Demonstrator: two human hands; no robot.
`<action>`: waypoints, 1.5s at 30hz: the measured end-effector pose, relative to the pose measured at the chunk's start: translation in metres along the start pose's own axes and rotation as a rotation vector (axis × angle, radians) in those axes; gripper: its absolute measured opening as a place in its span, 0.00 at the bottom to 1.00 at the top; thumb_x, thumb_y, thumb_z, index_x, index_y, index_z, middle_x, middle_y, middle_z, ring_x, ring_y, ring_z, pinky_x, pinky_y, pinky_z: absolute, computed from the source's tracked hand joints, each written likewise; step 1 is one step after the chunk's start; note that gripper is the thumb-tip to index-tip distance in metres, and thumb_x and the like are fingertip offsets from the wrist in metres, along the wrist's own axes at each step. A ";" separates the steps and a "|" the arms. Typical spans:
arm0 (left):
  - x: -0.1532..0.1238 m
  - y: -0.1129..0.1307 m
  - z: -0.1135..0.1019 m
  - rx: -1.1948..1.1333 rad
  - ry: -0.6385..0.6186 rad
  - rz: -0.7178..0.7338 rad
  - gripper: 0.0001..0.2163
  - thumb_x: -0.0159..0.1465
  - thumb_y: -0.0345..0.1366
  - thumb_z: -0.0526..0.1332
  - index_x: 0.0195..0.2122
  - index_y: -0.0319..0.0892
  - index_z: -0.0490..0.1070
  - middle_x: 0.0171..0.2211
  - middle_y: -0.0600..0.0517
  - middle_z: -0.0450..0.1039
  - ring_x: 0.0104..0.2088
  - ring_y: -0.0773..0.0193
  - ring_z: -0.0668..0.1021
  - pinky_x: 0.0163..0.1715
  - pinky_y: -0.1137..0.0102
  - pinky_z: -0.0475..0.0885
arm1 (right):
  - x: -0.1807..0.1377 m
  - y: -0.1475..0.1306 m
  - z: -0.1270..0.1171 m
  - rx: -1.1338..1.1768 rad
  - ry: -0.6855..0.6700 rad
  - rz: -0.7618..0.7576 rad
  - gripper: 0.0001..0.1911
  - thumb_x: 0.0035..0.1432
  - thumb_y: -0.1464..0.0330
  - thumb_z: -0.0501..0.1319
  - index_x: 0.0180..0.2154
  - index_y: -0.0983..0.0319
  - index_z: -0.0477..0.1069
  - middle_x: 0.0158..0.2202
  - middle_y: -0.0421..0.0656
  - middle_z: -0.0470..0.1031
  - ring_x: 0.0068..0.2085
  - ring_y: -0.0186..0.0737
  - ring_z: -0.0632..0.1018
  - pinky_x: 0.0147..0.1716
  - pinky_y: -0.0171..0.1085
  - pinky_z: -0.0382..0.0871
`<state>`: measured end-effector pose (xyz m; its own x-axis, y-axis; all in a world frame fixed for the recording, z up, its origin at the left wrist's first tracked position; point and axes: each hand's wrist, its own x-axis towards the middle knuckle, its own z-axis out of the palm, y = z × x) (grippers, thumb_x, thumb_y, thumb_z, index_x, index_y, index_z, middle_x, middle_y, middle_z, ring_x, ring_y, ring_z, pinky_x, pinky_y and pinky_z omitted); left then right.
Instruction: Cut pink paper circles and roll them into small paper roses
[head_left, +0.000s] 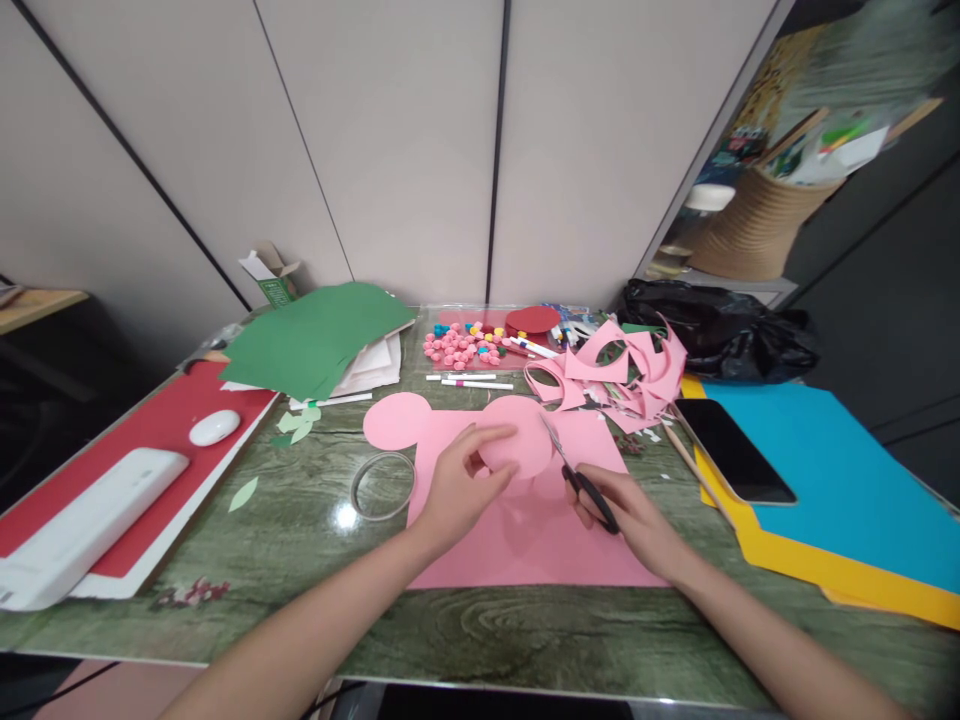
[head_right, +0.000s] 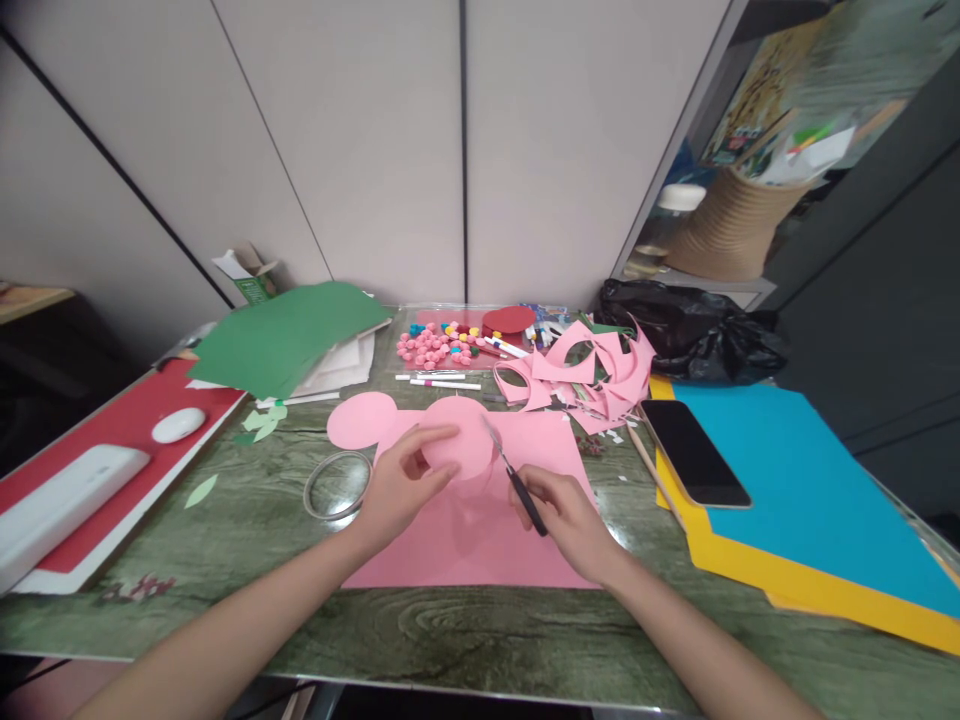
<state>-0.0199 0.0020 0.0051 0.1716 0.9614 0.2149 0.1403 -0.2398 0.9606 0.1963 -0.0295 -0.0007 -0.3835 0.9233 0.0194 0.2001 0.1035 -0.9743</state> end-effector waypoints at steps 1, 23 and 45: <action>0.000 0.000 0.000 0.001 -0.002 0.001 0.16 0.54 0.28 0.62 0.45 0.43 0.72 0.47 0.46 0.71 0.49 0.59 0.71 0.45 0.68 0.68 | 0.000 0.001 0.000 -0.005 0.003 -0.001 0.19 0.61 0.54 0.51 0.31 0.63 0.66 0.20 0.36 0.60 0.24 0.33 0.63 0.24 0.33 0.53; 0.002 0.000 -0.003 0.005 -0.013 0.052 0.17 0.54 0.26 0.61 0.45 0.43 0.72 0.47 0.46 0.70 0.49 0.59 0.71 0.42 0.70 0.69 | 0.000 0.001 -0.001 -0.040 0.010 0.002 0.17 0.63 0.60 0.50 0.25 0.62 0.61 0.20 0.36 0.61 0.24 0.33 0.63 0.25 0.34 0.54; 0.006 -0.001 -0.010 -0.009 -0.028 0.048 0.12 0.55 0.28 0.59 0.41 0.43 0.74 0.43 0.48 0.74 0.45 0.60 0.74 0.42 0.69 0.70 | 0.000 -0.008 -0.006 -0.083 -0.013 0.043 0.16 0.62 0.62 0.52 0.23 0.61 0.61 0.18 0.36 0.62 0.23 0.33 0.64 0.24 0.33 0.55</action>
<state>-0.0291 0.0099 0.0068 0.2054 0.9448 0.2554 0.1229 -0.2838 0.9510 0.2001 -0.0276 0.0088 -0.3848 0.9227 -0.0252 0.2902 0.0950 -0.9522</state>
